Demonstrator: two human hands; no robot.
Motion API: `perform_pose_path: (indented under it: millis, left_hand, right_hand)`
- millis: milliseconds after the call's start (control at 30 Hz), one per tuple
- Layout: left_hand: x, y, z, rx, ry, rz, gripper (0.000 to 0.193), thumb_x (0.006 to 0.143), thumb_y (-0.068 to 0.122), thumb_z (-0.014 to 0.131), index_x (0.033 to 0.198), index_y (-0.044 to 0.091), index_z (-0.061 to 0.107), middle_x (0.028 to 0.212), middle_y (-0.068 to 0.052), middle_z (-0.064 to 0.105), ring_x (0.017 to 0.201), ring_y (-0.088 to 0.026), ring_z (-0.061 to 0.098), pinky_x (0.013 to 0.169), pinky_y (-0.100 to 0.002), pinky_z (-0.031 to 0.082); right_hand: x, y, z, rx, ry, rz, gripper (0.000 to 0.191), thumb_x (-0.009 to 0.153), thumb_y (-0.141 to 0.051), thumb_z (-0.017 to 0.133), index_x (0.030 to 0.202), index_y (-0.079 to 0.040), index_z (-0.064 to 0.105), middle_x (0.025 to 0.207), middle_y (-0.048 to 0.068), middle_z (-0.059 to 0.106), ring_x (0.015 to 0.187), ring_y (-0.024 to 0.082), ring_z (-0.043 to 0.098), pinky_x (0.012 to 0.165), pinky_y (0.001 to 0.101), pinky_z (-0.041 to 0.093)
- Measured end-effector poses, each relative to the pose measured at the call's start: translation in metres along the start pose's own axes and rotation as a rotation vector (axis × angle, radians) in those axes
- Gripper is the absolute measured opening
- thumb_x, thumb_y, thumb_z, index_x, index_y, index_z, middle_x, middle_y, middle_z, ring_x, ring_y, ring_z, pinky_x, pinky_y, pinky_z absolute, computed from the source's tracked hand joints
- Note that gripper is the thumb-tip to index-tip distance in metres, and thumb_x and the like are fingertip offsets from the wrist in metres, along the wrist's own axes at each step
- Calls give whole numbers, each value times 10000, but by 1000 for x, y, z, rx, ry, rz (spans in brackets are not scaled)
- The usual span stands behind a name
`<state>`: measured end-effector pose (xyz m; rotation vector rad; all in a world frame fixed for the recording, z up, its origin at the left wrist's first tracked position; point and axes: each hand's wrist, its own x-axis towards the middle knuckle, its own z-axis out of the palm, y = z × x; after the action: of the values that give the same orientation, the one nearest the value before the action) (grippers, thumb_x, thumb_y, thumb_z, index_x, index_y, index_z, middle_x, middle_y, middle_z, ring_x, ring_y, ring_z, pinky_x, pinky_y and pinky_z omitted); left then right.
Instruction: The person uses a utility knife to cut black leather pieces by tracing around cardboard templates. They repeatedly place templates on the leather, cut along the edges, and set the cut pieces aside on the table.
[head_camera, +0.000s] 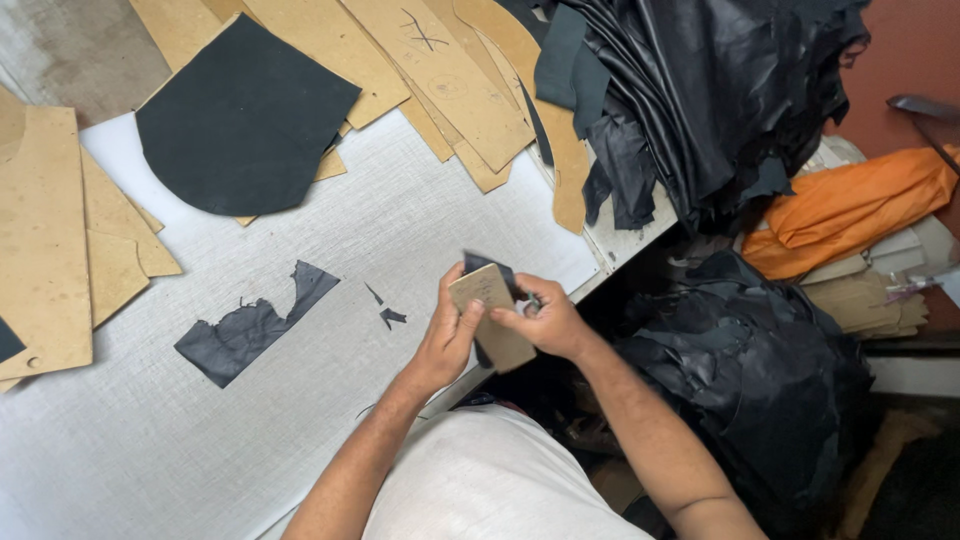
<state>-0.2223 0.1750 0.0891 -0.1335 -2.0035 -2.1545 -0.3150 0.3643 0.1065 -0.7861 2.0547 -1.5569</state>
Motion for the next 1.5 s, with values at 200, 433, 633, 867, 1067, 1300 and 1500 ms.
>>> perform_pose_path:
  millis: [200,433,633,867,1067,1300,1500]
  left_hand:
    - [17,-8,-48,1421,93,0,600,1007,335,491,1550,145,322,1593,-151,381,1493,-281,335,1220,-532,247]
    - [-71,-28,-56,1410,296,39,412,958,162,597,1364,99,603,1456,-84,588,1385,-233,516,1179,-437,373]
    - [-86,-40,-78,1257,320,-7,208,955,59,653,1138,65,750,1096,-77,739,1012,-253,681,887,-407,527]
    - [-122,-25,-176,1416,874,-239,420,888,76,640,1303,88,704,1213,-206,588,1209,-389,532,1055,-525,418]
    - [-153,-45,-213,1507,746,-332,629,895,323,696,1439,14,628,1587,-332,395,1488,-480,325,1173,-677,193]
    - [-125,-31,-121,1105,396,-14,578,762,-58,556,1299,134,649,1503,-87,588,1488,-346,456,1283,-512,302]
    - [-119,-18,2,692,-434,83,343,786,283,841,1061,89,776,1112,-104,760,1103,-305,678,1010,-455,455]
  right_hand:
    - [58,-27,-185,-268,166,82,338,929,-173,762,1225,-32,684,1078,71,754,938,157,710,814,310,596]
    - [127,48,-241,-740,472,265,404,874,-278,840,1216,-70,781,961,117,775,896,207,745,849,342,571]
    - [164,90,-187,-866,516,-97,565,861,-241,814,1352,-23,641,1315,207,642,1152,350,626,974,466,495]
    - [109,101,3,-1105,210,-173,746,994,-407,560,1596,-51,300,1685,215,190,1578,364,134,1267,545,71]
    - [16,59,98,-1048,-235,-344,787,1012,-565,448,1623,-101,272,1709,174,147,1589,310,95,1267,557,-2]
    - [39,47,89,-645,-100,-353,761,1033,-559,469,1643,-146,282,1737,183,195,1618,346,171,1301,522,116]
    - [20,44,134,-1046,-6,-281,676,1030,-490,529,1614,-218,327,1716,104,238,1592,281,220,1308,520,166]
